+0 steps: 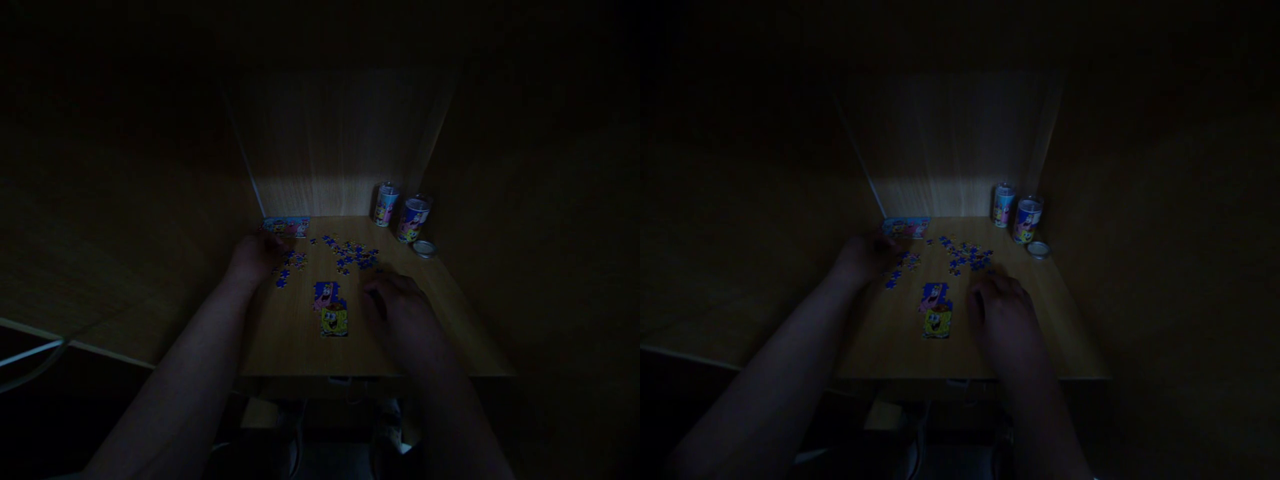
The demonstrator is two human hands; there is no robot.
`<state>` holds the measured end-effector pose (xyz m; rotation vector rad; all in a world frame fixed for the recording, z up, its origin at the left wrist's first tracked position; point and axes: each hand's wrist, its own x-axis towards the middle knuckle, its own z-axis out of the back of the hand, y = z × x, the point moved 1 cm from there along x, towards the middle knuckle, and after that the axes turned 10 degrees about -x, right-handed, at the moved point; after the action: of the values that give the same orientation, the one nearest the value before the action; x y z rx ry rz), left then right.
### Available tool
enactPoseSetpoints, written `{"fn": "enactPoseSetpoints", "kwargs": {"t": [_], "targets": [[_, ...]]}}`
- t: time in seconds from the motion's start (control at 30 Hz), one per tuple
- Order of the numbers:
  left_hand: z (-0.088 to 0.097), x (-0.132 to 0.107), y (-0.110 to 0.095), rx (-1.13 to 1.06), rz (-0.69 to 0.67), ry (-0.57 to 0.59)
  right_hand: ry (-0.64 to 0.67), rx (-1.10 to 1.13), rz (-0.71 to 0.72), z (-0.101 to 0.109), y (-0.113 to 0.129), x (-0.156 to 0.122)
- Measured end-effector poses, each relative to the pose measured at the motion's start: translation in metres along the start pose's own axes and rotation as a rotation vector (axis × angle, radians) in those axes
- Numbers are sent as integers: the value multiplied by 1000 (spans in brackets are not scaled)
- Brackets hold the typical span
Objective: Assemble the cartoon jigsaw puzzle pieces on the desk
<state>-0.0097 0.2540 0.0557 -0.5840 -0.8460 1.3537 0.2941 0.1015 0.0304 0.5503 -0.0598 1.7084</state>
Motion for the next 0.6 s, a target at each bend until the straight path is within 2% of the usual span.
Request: {"fn": "enactPoseSetpoints", "kwargs": {"t": [0.1,0.23,0.47,0.6], "targets": [[-18,-7,-11,-183,-47,100,-4,11,0,0,0,0],[-34,-20,-27,-361,-77,316,4,20,3,2,1,0],[-41,-37,-41,-516,-93,634,-71,156,44,6,1,0],[-44,-42,-43,-637,-36,816,-122,279,24,8,6,-1]]}}
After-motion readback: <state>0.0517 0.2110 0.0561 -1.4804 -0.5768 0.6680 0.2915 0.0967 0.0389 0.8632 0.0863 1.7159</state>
